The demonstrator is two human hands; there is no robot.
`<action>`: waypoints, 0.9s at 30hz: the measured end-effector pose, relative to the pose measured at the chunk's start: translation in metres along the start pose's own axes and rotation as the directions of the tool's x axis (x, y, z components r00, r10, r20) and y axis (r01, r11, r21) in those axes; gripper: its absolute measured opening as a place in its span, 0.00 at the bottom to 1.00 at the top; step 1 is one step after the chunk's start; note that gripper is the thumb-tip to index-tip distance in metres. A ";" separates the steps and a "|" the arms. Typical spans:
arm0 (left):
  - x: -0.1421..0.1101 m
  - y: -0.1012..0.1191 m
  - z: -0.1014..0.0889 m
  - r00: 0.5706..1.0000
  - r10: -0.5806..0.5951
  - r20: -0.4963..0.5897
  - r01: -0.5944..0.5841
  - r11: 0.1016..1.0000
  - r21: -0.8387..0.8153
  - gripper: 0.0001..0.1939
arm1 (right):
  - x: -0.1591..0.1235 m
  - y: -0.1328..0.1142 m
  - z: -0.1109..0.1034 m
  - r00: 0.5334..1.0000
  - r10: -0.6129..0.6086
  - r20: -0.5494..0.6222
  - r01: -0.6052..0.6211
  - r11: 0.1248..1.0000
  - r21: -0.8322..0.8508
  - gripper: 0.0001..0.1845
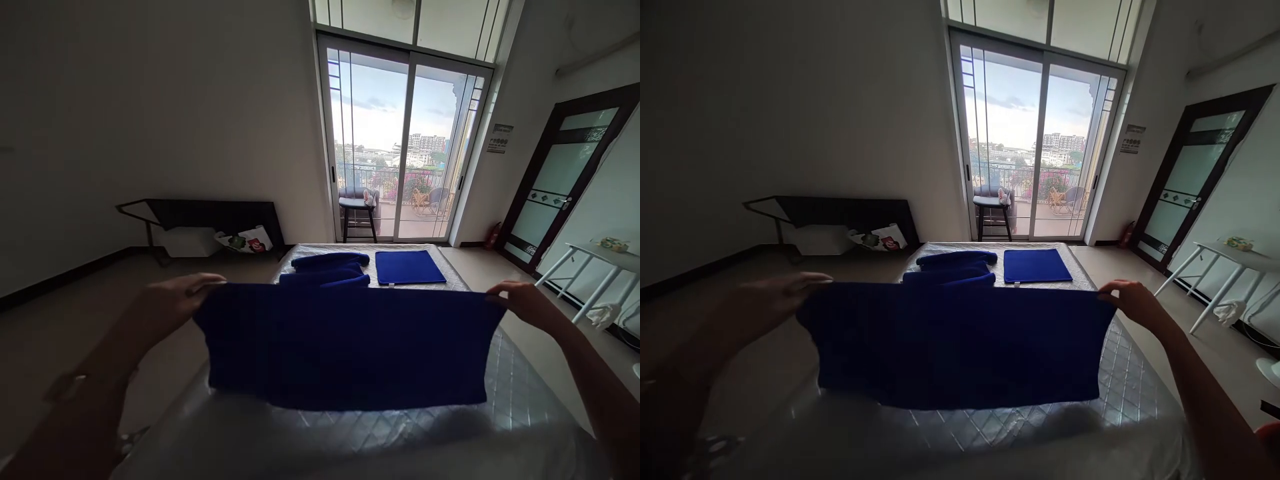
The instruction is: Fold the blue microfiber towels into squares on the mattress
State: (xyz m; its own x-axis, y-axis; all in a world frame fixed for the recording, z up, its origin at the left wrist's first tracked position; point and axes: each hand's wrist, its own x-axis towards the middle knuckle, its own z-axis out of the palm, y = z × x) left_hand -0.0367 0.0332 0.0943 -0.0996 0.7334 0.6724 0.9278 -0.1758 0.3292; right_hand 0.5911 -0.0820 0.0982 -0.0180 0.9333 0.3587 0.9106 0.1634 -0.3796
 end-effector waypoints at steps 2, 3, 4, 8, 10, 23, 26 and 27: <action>0.010 0.014 -0.003 0.998 -0.034 0.058 0.033 0.999 0.014 0.49 | 0.018 -0.002 -0.006 0.995 0.026 -0.098 -0.033 0.997 -0.076 0.29; 0.012 0.020 -0.005 0.996 -0.072 0.056 0.071 0.997 0.025 0.49 | 0.023 -0.004 -0.008 0.987 0.044 -0.154 -0.060 0.993 -0.100 0.28; 0.011 0.024 -0.008 0.993 -0.111 0.027 0.111 0.993 0.029 0.48 | 0.025 -0.005 -0.011 0.979 0.060 -0.197 -0.083 0.990 -0.112 0.29; -0.020 0.015 -0.011 0.976 -0.190 -0.111 0.185 0.982 -0.048 0.37 | 0.006 -0.002 -0.010 0.963 0.089 -0.255 -0.107 0.993 -0.058 0.31; -0.052 -0.003 -0.003 0.969 -0.221 -0.108 0.211 0.973 -0.098 0.28 | -0.014 0.006 0.002 0.966 0.106 -0.237 -0.104 0.994 0.023 0.32; -0.227 -0.031 0.079 0.882 -0.141 0.450 0.205 0.974 -0.097 0.15 | -0.104 0.055 0.158 0.962 0.266 0.068 -0.274 0.932 0.237 0.17; -0.238 -0.041 0.071 0.857 -0.146 0.494 0.199 0.978 -0.056 0.16 | -0.116 0.059 0.155 0.953 0.272 0.134 -0.295 0.934 0.202 0.18; -0.242 -0.044 0.068 0.848 -0.149 0.509 0.197 0.980 -0.042 0.16 | -0.120 0.059 0.151 0.949 0.272 0.158 -0.299 0.936 0.188 0.18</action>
State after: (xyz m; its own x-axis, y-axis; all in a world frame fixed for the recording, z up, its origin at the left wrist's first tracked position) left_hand -0.0286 -0.0919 -0.1283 -0.0391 0.9822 0.1835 0.8741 -0.0553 0.4826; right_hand 0.5850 -0.1359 -0.0964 0.1651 0.9810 0.1021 0.7798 -0.0664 -0.6224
